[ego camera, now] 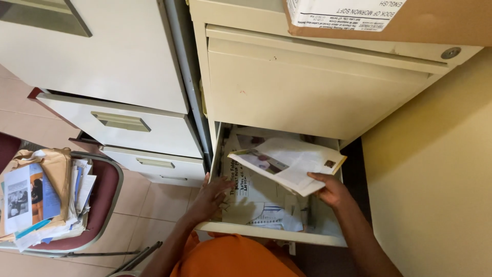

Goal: Searching through and organizing various documents and folders inside a metal filing cabinet.

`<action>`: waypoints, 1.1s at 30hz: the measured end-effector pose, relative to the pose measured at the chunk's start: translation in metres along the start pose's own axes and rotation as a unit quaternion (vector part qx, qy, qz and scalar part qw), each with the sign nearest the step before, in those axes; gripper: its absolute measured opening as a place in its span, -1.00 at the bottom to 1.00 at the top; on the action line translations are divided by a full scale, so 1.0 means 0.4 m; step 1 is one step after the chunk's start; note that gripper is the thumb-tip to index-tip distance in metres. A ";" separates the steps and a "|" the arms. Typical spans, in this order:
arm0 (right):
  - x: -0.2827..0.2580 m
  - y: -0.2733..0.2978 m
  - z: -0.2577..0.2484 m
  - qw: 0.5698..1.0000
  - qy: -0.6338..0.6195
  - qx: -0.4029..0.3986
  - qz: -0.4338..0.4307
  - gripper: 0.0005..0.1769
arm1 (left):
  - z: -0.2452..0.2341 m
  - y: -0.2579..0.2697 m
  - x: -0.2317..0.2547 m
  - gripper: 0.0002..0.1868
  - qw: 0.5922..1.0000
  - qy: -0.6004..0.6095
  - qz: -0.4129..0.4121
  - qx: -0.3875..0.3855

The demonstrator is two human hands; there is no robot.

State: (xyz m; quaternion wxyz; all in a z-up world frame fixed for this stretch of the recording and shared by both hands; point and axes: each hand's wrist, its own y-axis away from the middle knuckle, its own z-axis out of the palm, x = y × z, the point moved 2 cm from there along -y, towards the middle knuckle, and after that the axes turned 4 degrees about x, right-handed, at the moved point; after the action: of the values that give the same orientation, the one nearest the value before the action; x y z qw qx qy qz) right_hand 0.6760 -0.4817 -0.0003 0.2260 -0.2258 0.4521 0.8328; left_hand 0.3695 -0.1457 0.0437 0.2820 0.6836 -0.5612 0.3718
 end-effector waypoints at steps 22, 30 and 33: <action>0.181 0.244 0.684 0.875 0.271 -0.401 0.026 0.04 | -0.261 0.257 -0.157 -0.33 0.692 0.665 -0.274 0.065; 0.111 -0.437 0.259 0.994 0.057 0.021 0.096 -0.27 | -0.298 0.351 -0.177 -0.38 0.695 0.621 -0.203 0.300; 0.036 -0.517 0.079 0.946 0.069 0.295 0.117 -0.19 | -0.295 0.345 -0.219 -0.37 0.711 0.585 -0.240 0.307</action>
State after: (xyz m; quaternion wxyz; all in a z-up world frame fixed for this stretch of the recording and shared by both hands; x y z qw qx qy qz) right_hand 0.7792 -0.3508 -0.1279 0.1514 -0.1514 0.7154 0.6651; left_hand 0.2039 -0.0310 0.0337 0.4079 0.4899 0.0437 0.7692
